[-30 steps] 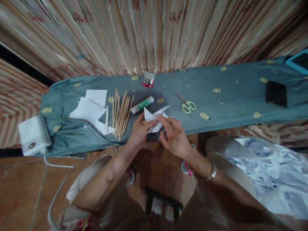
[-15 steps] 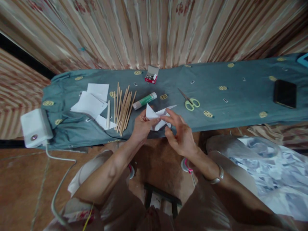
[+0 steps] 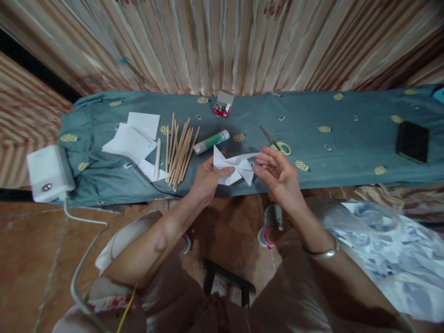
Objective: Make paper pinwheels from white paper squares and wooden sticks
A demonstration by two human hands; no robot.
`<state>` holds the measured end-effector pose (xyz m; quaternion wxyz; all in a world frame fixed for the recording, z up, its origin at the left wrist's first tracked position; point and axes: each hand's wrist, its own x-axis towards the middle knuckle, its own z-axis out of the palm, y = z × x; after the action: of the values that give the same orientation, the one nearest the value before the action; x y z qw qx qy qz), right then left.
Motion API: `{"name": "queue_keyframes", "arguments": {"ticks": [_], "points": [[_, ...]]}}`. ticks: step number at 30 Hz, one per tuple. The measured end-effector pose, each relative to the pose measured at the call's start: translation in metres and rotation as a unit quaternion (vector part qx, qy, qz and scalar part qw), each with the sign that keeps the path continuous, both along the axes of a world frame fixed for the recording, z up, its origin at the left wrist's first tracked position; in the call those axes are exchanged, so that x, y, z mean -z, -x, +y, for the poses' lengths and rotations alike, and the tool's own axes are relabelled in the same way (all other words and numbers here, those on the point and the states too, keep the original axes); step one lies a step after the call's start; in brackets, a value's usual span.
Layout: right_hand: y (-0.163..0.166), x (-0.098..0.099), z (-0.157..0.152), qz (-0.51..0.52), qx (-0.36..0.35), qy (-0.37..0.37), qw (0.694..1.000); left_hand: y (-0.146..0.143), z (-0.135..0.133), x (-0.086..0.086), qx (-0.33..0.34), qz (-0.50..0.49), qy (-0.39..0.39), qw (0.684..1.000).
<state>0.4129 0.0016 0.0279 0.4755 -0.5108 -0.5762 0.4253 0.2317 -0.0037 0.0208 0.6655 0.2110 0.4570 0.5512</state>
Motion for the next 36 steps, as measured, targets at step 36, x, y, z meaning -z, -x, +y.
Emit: {"name": "queue_keyframes", "arguments": {"ticks": [36], "points": [[0.024, -0.01, 0.006, 0.233, -0.073, 0.234, 0.941, -0.009, -0.004, 0.0, 0.034, 0.06, -0.071, 0.995]]}}
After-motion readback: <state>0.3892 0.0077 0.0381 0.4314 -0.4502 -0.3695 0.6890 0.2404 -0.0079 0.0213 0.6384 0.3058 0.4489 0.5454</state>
